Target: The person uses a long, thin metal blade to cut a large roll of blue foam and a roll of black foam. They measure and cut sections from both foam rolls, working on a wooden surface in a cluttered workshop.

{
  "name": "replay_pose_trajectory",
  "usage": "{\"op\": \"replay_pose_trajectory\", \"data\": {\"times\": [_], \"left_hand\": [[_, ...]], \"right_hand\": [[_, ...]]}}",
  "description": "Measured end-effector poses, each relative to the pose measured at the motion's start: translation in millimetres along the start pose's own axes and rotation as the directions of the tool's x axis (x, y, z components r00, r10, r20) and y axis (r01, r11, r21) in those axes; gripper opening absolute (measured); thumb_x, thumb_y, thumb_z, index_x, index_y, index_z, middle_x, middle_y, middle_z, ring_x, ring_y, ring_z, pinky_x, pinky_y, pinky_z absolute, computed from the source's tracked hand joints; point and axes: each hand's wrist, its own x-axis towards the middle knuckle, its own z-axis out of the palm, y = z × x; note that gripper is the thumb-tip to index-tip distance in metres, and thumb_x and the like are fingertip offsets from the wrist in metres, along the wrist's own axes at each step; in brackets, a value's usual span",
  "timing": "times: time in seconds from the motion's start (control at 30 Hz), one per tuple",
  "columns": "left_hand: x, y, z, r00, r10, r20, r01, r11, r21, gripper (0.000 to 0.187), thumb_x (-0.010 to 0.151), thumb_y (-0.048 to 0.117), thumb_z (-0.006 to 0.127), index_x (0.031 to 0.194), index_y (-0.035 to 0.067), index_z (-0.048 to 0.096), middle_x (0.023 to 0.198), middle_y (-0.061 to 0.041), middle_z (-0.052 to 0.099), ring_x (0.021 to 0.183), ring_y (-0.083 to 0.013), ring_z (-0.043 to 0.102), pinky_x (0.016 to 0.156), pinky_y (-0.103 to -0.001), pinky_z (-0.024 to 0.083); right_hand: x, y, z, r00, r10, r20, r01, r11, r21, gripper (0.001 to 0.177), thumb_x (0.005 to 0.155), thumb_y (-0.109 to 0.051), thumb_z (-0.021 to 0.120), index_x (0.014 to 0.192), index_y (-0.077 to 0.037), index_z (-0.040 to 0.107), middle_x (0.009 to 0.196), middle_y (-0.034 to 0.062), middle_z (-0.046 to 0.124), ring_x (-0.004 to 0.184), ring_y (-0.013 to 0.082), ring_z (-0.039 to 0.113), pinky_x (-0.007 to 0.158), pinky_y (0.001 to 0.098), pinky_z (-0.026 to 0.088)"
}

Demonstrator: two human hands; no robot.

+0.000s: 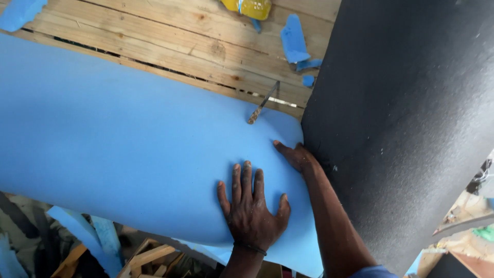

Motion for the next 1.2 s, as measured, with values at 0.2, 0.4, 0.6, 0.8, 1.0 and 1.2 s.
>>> {"op": "replay_pose_trajectory", "data": {"times": [0.2,0.4,0.6,0.8,1.0,1.2], "left_hand": [[0.7,-3.9,3.5,1.0,0.023,-0.001,-0.023,0.998,-0.05,0.078,0.094,0.057,0.066,0.148,0.001,0.075,0.17,-0.022,0.063,0.167,-0.0398,0.046,0.137,-0.07,0.02],[-1.2,-3.9,1.2,0.995,0.058,-0.077,-0.061,0.998,-0.029,0.076,0.11,0.059,0.047,0.148,0.0,0.077,0.169,-0.023,0.065,0.166,-0.0423,0.049,0.138,-0.071,0.021],[-9.7,-5.2,28.9,0.996,0.006,0.084,-0.01,0.999,0.044,0.079,0.093,0.057,0.054,0.15,0.005,0.07,0.174,-0.023,0.057,0.17,-0.0434,0.04,0.137,-0.074,0.015],[-11.6,-2.5,19.3,0.995,-0.002,0.101,-0.011,0.993,0.121,0.067,0.102,0.061,0.058,0.148,0.014,0.067,0.173,-0.017,0.056,0.171,-0.0371,0.04,0.14,-0.072,0.005],[-8.8,-10.3,32.7,0.974,-0.007,0.225,-0.039,0.978,0.203,0.079,0.11,0.066,0.042,0.165,0.011,0.058,0.185,-0.017,0.041,0.175,-0.0406,0.025,0.139,-0.075,0.01],[-2.9,-12.0,38.0,0.98,-0.03,0.196,-0.009,0.981,0.194,0.072,0.106,0.061,0.05,0.158,0.013,0.065,0.179,-0.016,0.05,0.173,-0.0396,0.032,0.138,-0.073,0.013]], "right_hand": [[16.6,27.6,-0.5,0.974,-0.223,-0.04,0.209,0.952,-0.221,0.131,0.093,-0.094,0.049,0.18,0.001,0.029,0.187,0.0261,0.034,0.168,0.0439,0.043,0.134,0.0529,0.041],[-54.2,80.5,23.3,0.874,-0.441,-0.205,0.382,0.883,-0.274,0.117,0.096,-0.092,0.029,0.182,-0.013,0.033,0.192,0.0131,0.03,0.173,0.0392,0.034,0.133,0.0564,0.034],[-44.5,88.7,50.1,0.736,-0.538,-0.412,0.391,0.834,-0.389,0.089,0.108,-0.074,0.037,0.171,-0.013,0.051,0.177,0.0128,0.053,0.152,0.0457,0.058,0.116,0.0643,0.049],[-43.0,131.2,51.2,0.444,-0.792,-0.42,0.58,0.611,-0.539,0.061,0.118,-0.055,0.06,0.156,-0.009,0.071,0.154,0.0193,0.071,0.145,0.0434,0.068,0.111,0.0537,0.063],[-103.7,141.5,84.1,0.325,-0.76,-0.563,0.522,0.641,-0.563,0.069,0.123,-0.051,0.032,0.167,-0.007,0.061,0.173,0.0146,0.062,0.161,0.0368,0.055,0.126,0.0528,0.046],[-99.0,127.5,80.6,0.494,-0.699,-0.518,0.473,0.716,-0.514,0.07,0.119,-0.056,0.026,0.17,-0.018,0.055,0.175,0.0051,0.057,0.159,0.0308,0.053,0.122,0.0542,0.046]]}}
